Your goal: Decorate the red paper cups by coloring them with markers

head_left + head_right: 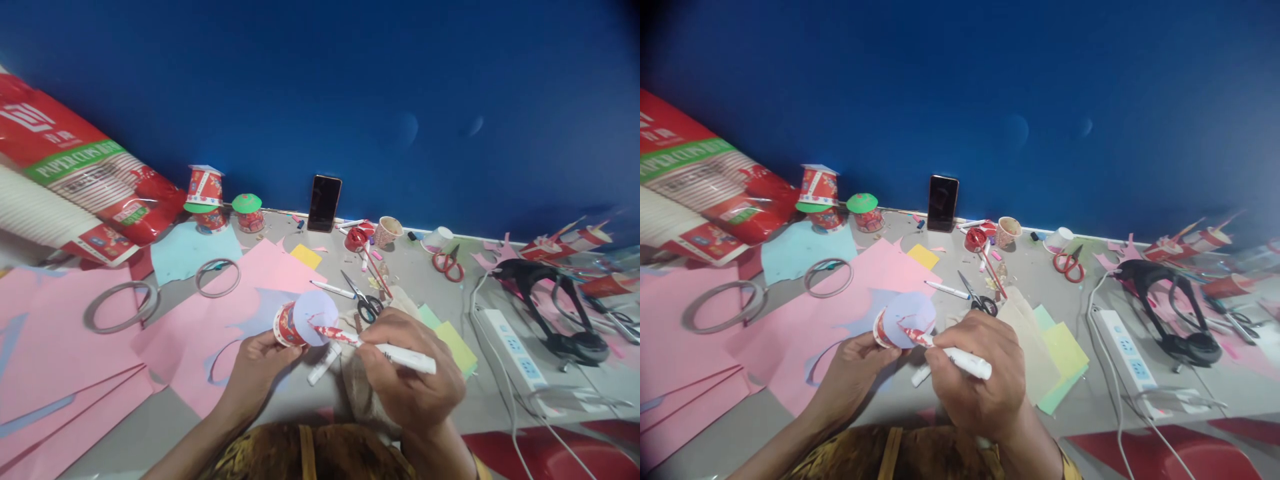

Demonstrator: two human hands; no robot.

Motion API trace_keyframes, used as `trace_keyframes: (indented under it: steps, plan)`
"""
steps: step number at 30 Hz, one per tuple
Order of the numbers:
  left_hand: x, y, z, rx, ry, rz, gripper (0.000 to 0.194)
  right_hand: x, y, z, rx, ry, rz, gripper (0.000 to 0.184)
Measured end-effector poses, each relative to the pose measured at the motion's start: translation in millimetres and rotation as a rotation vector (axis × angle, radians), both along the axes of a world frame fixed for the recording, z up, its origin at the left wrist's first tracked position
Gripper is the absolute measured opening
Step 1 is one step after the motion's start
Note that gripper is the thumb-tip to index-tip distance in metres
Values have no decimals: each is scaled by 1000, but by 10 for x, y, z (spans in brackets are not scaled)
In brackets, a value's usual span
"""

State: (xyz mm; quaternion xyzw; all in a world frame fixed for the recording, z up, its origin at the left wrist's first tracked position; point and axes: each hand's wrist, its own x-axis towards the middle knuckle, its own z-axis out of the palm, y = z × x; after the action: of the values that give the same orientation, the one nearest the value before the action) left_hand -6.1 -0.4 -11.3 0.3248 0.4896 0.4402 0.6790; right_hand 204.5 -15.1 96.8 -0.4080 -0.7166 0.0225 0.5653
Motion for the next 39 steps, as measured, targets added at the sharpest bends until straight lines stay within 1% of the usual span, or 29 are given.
trace_keyframes:
  steps: [8,12,15,19,24,27,30,34,39]
  plan:
    - [1,-7,-77,-23,-20,10,33,44,-11,5,-34,34,-29,18]
    - [-4,-15,-85,-34,-31,7,34,29,-1,-7,-24,41,9,18]
    - [1,-11,-73,-43,-49,12,34,18,7,-11,-27,13,18,18]
    - [25,11,-22,-76,-111,31,33,56,3,-8,-38,14,-25,18]
    - [39,20,26,-67,-150,2,31,92,9,3,-42,63,-68,18]
    - [31,10,25,-62,-163,-7,29,70,23,13,-25,71,-32,18]
    - [21,5,19,-72,-169,-1,31,59,40,15,-40,54,-5,19]
    - [15,10,17,-97,-174,4,38,100,47,-22,-47,62,-48,19]
    - [16,19,-2,-103,-173,15,40,158,37,-97,-51,145,-79,16]
